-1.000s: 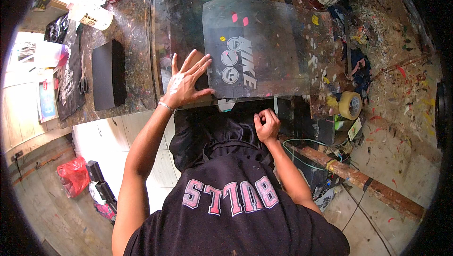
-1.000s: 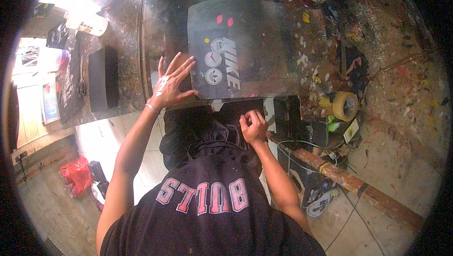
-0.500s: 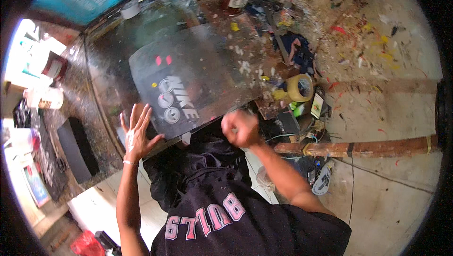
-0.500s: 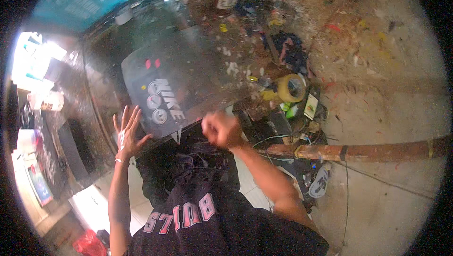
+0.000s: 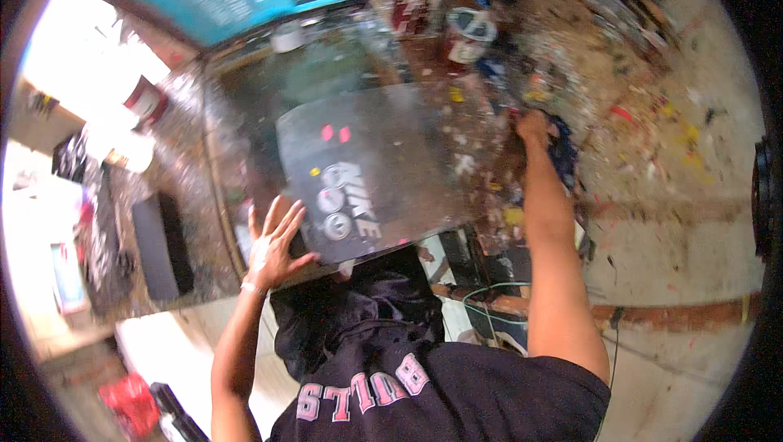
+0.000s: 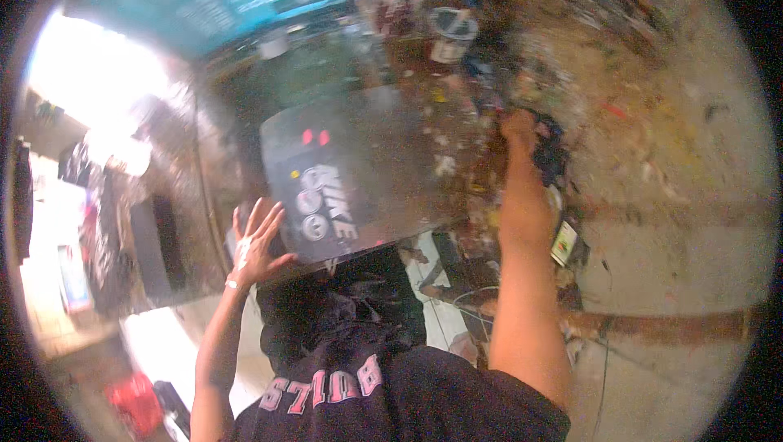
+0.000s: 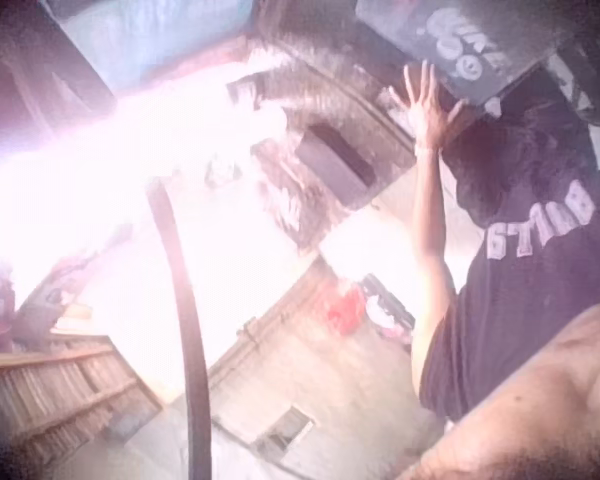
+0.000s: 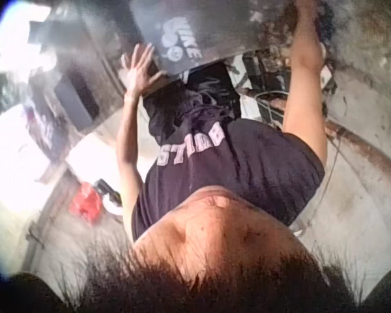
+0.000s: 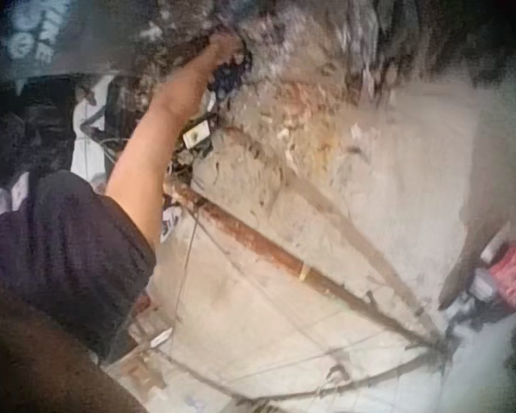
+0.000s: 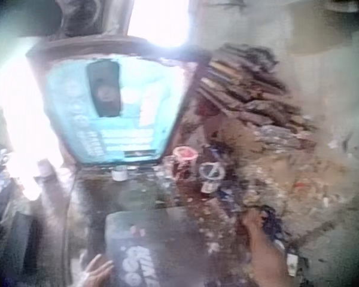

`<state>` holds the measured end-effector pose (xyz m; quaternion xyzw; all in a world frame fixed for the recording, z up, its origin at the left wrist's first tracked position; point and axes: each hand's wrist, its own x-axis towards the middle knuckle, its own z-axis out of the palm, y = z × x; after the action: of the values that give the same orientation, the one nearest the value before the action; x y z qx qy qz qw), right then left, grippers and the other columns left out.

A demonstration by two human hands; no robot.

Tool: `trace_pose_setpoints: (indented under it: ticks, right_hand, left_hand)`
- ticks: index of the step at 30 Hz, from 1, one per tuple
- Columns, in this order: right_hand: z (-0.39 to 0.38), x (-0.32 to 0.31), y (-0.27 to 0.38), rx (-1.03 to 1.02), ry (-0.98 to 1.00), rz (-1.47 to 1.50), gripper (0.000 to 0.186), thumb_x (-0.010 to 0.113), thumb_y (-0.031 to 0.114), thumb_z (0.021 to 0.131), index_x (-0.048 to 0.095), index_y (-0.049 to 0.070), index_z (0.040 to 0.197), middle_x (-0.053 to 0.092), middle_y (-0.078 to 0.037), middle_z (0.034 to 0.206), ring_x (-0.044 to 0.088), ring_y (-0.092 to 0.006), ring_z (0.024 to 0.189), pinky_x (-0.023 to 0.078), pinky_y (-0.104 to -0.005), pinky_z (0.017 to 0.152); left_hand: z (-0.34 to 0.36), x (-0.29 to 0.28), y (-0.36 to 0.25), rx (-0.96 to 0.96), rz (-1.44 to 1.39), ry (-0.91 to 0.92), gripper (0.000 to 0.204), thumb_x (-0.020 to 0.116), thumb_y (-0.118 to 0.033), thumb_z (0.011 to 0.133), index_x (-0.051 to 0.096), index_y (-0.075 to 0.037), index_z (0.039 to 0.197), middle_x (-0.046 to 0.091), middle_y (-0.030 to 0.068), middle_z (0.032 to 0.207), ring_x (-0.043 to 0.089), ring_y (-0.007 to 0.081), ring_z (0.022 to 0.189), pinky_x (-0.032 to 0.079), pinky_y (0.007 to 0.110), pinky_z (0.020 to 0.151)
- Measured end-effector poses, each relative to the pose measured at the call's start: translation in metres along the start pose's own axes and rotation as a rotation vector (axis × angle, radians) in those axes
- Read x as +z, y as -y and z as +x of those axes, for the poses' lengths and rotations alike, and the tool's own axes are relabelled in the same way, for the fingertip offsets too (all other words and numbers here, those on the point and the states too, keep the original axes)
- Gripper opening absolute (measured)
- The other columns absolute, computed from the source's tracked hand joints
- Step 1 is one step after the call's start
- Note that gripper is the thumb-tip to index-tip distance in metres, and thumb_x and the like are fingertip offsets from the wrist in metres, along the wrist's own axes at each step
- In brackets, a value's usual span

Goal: The person scoops ink from a container and spreads it across a screen-printing frame using a squeegee. They then flip the frame, place a black rectangular object on the work surface, and use a ruler to measure and align the object under the screen.

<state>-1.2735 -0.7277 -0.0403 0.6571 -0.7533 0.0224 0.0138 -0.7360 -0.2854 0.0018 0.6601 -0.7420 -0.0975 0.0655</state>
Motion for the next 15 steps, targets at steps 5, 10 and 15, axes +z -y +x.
trace_pose_setpoints:
  ticks: [5,10,15]
  right_hand:
    - [-0.01,-0.006,-0.001,0.186,-0.125,-0.062,0.037,0.061,0.044,0.095,0.075,0.015,0.112,0.069,-0.017,0.115,0.067,-0.0357,0.107,0.047,-0.0649,0.088]
    - [-0.097,-0.071,0.018,0.042,-0.205,0.619,0.024,0.061,0.019,0.095,0.068,0.003,0.111,0.07,-0.008,0.104,0.068,-0.028,0.091,0.052,-0.0425,0.081]
    - [-0.31,-0.11,0.084,0.138,0.202,1.831,0.018,0.06,0.005,0.095,0.06,0.006,0.113,0.065,-0.008,0.081,0.063,-0.0163,0.069,0.053,-0.0308,0.06]
  left_hand:
    - [0.005,0.003,-0.002,0.023,0.024,-0.002,0.098,0.057,-0.075,0.08,0.035,-0.017,0.156,0.032,-0.0036,0.163,0.014,0.0271,0.154,-0.003,0.067,0.119]
    - [-0.003,0.006,0.002,0.008,0.034,-0.023,0.097,0.057,-0.074,0.081,0.034,-0.016,0.156,0.031,-0.004,0.163,0.014,0.0273,0.155,-0.004,0.067,0.118]
    - [-0.002,0.011,0.001,0.005,0.042,-0.038,0.098,0.058,-0.074,0.081,0.034,-0.016,0.156,0.03,-0.0033,0.163,0.015,0.0276,0.154,-0.005,0.067,0.118]
